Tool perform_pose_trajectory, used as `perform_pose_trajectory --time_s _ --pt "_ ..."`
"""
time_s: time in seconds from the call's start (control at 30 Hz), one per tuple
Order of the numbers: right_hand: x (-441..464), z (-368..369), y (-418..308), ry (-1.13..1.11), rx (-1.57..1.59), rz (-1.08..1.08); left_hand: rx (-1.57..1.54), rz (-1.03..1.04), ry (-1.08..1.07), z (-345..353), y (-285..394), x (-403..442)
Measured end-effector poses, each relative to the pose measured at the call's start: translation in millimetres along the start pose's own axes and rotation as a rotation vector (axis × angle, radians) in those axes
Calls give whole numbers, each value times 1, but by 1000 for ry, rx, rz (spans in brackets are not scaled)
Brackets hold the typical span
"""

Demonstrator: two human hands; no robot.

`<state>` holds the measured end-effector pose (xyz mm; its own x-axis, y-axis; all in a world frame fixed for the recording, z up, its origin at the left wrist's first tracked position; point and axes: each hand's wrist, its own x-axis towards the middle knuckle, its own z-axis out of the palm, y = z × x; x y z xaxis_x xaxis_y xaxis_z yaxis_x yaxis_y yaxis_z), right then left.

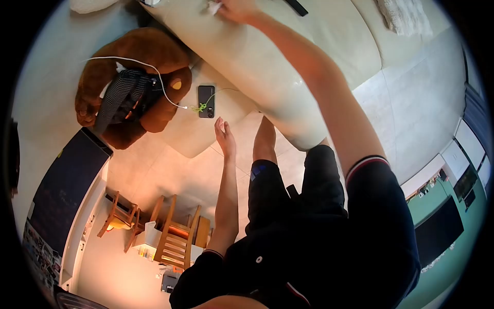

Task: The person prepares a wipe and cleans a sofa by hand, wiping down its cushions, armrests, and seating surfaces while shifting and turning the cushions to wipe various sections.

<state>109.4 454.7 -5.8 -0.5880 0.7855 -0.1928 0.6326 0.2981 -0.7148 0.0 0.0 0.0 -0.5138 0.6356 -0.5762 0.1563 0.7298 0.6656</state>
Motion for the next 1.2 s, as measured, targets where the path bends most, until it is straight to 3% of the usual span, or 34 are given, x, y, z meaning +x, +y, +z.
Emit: perform_pose_trajectory --time_s 0.07,0.1,0.23,0.33,0.37,0.4,0.43,0.5,0.53,0.63,0.7,0.77,0.8,0.83,0.9,0.93,1.07,1.1,1.17,1.2 --pt "-2 7 -15 274 -173 74 -43 92 40 7 9 22" --pt "-44 25 -7 202 -142 128 -7 8 14 10 10 -27" --pt "-8 14 -14 456 -122 -51 -66 205 67 21 87 45" --pt "-11 17 6 450 -11 50 -56 335 27 28 140 73" --pt "-26 4 4 294 -65 79 -54 336 16 34 160 81" --pt "-41 -8 4 139 -117 106 82 511 92 38 183 90" --pt "-62 -2 15 192 -115 24 218 685 173 45 200 97" --pt "-121 10 35 276 -110 -138 253 769 164 64 221 113" --pt "-155 5 32 208 -95 -103 283 847 157 71 227 116" --pt "-255 5 28 273 -99 -245 415 866 16 97 240 107" --pt "-296 5 24 243 -96 -223 432 895 -10 110 234 95" --pt "-324 -14 2 74 247 175 309 849 -164 113 225 80" --pt "-319 -36 -12 83 667 437 222 798 -222 114 227 70" --pt "-318 -43 -11 77 669 445 222 790 -227 114 233 57" --pt "-312 -55 -4 238 1183 546 -354 96 -683 117 245 38" --pt "-306 -59 -10 288 1175 532 -407 47 -766 119 242 34" --pt "-287 -71 -12 289 1235 580 -485 -73 -772 129 253 27" --pt "-283 -71 -11 375 1316 560 -488 -65 -771 132 257 30" --pt "-277 -72 -10 450 1394 540 -759 -344 -749 133 263 35" --pt "-273 -73 -10 470 1326 546 -769 -352 -756 136 270 35"
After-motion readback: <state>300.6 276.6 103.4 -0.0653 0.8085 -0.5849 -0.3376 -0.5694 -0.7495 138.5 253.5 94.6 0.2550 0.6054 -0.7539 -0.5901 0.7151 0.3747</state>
